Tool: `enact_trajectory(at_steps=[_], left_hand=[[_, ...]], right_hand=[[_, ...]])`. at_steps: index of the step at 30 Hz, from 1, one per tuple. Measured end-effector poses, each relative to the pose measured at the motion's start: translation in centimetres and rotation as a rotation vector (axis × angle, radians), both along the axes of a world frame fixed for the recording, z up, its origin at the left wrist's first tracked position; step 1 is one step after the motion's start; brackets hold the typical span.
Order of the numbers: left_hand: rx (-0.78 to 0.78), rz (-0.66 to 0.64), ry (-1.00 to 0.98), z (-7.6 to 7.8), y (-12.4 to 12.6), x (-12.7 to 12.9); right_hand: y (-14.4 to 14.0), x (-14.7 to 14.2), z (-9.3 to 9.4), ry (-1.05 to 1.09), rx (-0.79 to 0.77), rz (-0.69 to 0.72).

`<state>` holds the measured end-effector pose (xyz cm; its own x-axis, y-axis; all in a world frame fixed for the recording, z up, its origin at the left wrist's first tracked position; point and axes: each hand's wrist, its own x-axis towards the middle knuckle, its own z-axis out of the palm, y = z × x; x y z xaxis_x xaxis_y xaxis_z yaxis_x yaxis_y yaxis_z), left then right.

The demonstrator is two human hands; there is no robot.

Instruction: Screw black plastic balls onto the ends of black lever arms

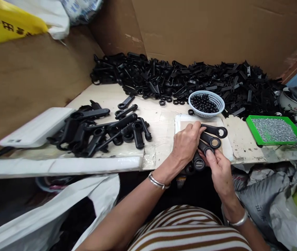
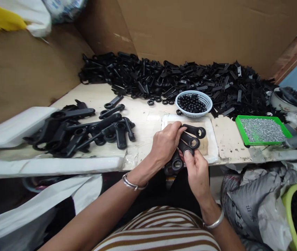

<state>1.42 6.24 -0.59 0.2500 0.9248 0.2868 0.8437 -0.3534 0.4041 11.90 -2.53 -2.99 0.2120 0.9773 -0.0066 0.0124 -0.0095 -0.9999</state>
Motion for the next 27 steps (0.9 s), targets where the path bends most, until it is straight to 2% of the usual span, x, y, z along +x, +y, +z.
enact_trajectory(at_steps=[4,8,14,18,23,27], left_hand=[[0.107,0.032,-0.005,-0.4,-0.3,-0.8],[0.186,0.056,-0.008,-0.4,-0.2,-1.4],[0.197,0.050,0.027,0.6,-0.5,-1.4],[0.151,0.062,0.026,1.3,-0.6,-1.8],[0.060,0.090,-0.143,1.8,0.2,-3.1],[0.021,0.109,-0.329,1.7,0.9,-4.5]], right_hand=[[0.1,-0.2,-0.3,-0.067,-0.015,-0.017],[0.0,0.6,0.6,-0.106,-0.004,0.062],[0.9,0.9,1.8,-0.207,0.065,-0.122],[1.6,0.7,1.9,-0.258,0.092,-0.114],[2.0,0.4,2.1,-0.056,0.088,0.092],[1.4,0.2,1.4,0.077,0.048,0.097]])
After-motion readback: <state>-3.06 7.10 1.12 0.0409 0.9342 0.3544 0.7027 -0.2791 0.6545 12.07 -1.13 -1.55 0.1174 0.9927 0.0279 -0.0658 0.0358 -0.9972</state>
